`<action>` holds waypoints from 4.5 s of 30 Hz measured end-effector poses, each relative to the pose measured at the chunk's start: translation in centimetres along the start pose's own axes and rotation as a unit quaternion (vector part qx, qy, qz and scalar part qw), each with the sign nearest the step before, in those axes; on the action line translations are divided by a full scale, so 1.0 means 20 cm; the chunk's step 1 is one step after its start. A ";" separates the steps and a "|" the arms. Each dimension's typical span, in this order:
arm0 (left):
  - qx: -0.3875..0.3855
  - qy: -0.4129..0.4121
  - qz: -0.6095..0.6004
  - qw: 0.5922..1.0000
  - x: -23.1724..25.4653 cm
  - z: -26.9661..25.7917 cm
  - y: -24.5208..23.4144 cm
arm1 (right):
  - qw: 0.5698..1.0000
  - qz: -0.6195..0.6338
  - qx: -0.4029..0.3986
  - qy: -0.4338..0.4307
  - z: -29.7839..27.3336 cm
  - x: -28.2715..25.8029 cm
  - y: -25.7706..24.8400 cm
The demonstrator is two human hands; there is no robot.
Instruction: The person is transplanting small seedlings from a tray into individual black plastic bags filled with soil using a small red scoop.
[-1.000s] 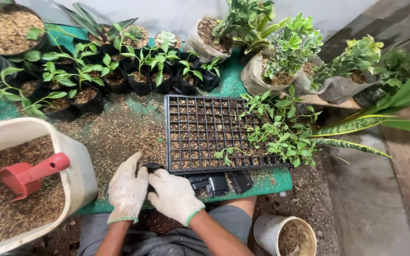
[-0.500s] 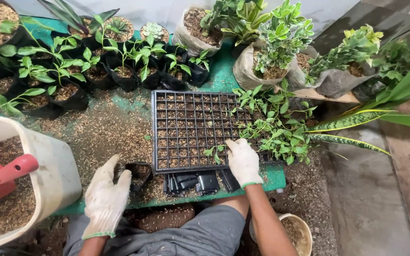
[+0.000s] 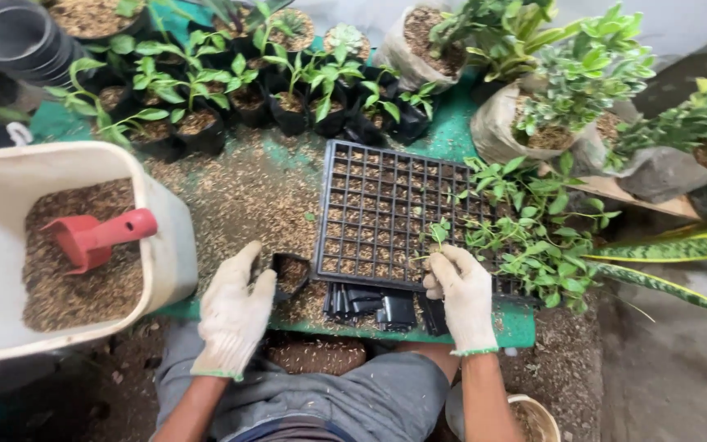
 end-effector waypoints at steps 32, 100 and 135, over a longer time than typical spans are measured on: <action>-0.008 0.224 0.350 0.909 -0.03 -0.18 0.10 | 0.887 -0.331 -0.033 -0.319 -0.21 0.18 0.97; 0.334 0.254 -0.174 0.891 -0.08 -0.28 -0.60 | 0.607 -0.631 -0.334 -0.349 -0.58 -0.36 0.91; 0.075 -0.197 -0.135 0.968 -0.13 0.09 -1.24 | 0.842 -0.349 -0.364 -0.192 -0.54 -0.86 0.85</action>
Point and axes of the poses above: each hand's wrist, its own z-axis towards the middle knuckle, its own y-axis out of the palm, x = y × z, the point moved 4 cm from there along z, towards the middle knuckle, and after that the axes turned 4 degrees about -y, right-handed, at the moved point
